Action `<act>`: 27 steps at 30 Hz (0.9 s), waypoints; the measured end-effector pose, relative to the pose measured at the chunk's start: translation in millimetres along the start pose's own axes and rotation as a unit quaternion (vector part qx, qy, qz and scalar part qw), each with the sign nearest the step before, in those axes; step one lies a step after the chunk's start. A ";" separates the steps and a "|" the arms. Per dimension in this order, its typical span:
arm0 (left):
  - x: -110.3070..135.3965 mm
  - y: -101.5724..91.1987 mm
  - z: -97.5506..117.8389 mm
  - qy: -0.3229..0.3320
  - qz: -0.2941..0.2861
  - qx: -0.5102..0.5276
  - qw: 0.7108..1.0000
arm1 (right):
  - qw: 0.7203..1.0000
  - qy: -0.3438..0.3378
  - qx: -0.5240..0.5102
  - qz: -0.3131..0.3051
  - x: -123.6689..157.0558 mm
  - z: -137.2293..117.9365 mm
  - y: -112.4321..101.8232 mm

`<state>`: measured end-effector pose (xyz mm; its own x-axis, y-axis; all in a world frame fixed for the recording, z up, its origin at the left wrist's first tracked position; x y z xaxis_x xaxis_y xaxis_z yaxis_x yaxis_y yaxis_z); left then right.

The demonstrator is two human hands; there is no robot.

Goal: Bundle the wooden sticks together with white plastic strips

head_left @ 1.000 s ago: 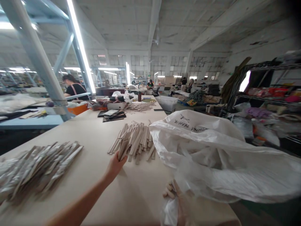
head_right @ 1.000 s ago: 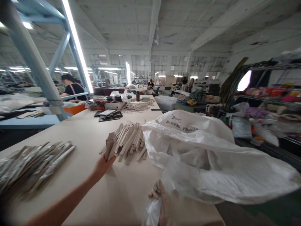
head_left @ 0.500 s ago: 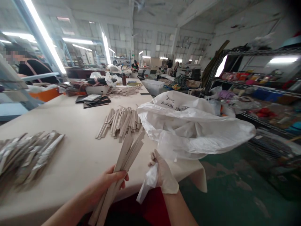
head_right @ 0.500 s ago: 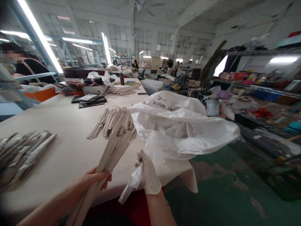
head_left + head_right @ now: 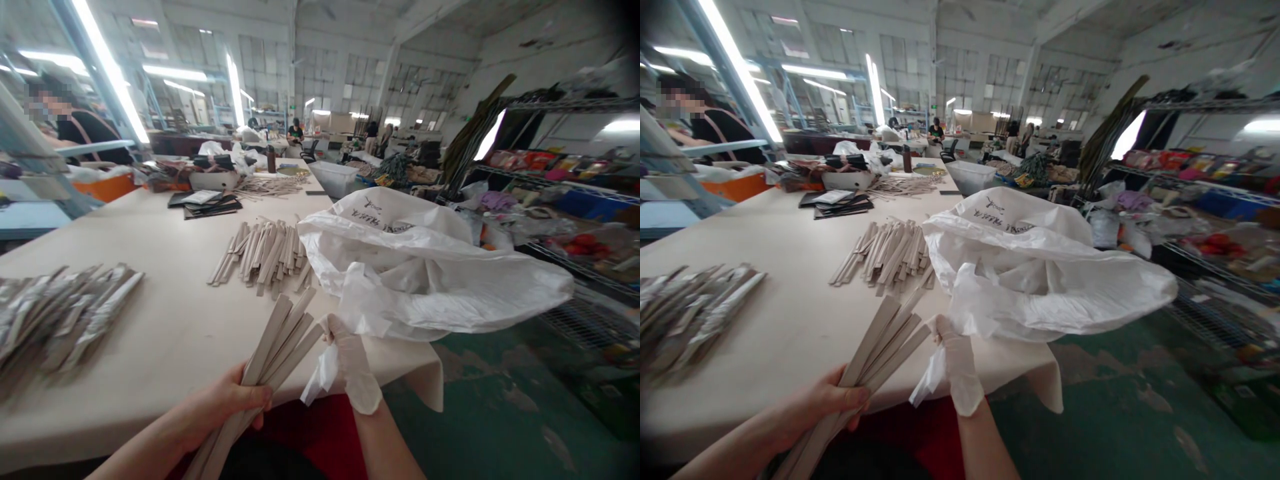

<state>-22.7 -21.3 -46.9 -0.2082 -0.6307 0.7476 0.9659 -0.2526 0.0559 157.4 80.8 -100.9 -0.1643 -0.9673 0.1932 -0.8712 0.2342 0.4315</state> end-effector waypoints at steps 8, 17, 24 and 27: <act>-0.2 -5.6 -0.1 -0.031 -0.011 0.031 0.999 | 0.998 -0.048 0.033 -0.012 1.2 -6.7 4.4; 0.4 -12.7 -3.5 -0.048 -0.030 0.048 0.997 | 0.993 -0.013 0.088 -0.081 8.1 -10.2 10.5; -15.7 -2.8 14.4 0.017 0.014 0.005 1.000 | 0.983 0.068 0.020 -0.170 44.9 20.0 43.2; -20.8 -1.8 12.2 0.027 0.004 -0.002 1.000 | 0.988 0.085 -0.007 -0.126 51.0 30.6 41.7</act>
<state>-18.2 1.2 -54.5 -0.2079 -0.6720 0.7108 0.9672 -0.2497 0.0468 98.5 38.3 -100.0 0.1388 -0.9651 0.2220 -0.8676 -0.0104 0.4972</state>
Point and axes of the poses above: each hand's wrist, its own x-axis away from the middle knuckle, its own y-axis out of the palm, z = x × y, the point moved 7 cm from there along -x, towards the middle knuckle, and after that the axes turned 12 degrees about -y, right-handed, at the moved point
